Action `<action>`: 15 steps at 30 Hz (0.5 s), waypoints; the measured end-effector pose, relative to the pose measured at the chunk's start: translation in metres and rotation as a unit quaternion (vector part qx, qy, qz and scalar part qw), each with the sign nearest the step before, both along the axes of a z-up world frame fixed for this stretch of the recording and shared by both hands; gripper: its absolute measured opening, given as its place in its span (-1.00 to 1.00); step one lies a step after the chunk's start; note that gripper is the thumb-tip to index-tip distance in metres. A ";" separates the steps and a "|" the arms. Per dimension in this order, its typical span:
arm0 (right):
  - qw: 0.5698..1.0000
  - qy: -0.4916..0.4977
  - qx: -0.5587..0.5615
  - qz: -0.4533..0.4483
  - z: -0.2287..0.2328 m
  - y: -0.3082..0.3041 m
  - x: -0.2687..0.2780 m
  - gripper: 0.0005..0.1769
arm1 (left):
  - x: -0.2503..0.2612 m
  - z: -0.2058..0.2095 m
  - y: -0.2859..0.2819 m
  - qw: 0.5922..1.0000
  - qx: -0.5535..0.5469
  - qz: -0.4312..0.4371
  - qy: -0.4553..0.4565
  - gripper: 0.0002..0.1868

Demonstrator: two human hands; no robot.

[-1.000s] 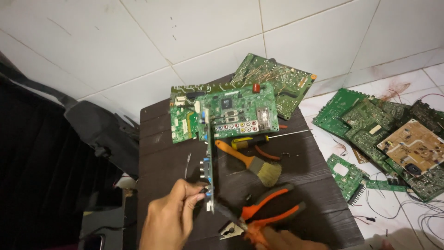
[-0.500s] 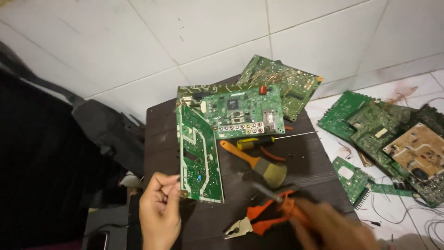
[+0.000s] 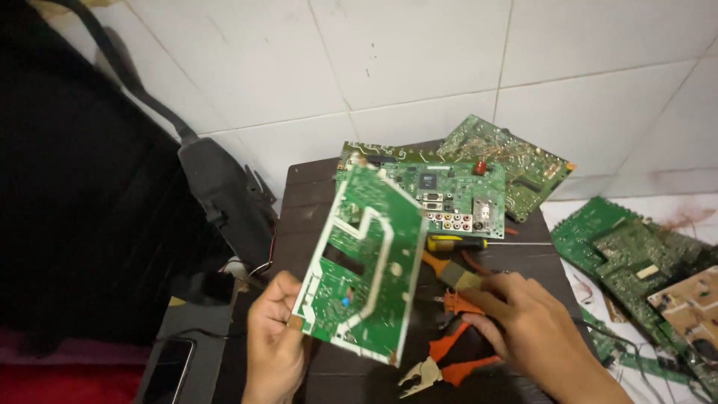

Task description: Soldering components onto a circuit board and then cleaning it with a brush.

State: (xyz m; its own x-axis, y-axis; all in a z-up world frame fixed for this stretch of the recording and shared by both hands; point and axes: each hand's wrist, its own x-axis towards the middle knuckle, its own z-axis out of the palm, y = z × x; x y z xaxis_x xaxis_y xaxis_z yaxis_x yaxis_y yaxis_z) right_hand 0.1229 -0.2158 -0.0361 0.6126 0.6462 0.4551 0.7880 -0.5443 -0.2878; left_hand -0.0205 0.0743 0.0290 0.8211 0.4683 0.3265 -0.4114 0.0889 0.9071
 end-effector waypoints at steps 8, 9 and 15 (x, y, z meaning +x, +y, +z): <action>0.998 -0.064 0.012 0.003 -0.007 -0.004 0.013 -0.80 | 0.006 0.000 -0.025 0.976 -0.145 -0.155 -0.053 -0.65; 0.998 -0.056 0.010 0.006 -0.010 -0.006 0.017 -0.81 | 0.007 0.001 -0.027 0.977 -0.130 -0.160 -0.048 -0.72; 1.000 -0.010 0.007 -0.003 -0.021 -0.011 0.050 -0.73 | 0.023 0.008 -0.016 0.967 -0.129 -0.218 -0.014 -0.36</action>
State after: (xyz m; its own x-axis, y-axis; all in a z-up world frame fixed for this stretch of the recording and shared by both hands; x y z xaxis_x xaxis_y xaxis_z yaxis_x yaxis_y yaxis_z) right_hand 0.1726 -0.2270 -0.0574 0.6066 0.6359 0.4773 0.7908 -0.5446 -0.2794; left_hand 0.0023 0.0586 0.0371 0.9512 0.1487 0.2706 -0.3086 0.4822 0.8199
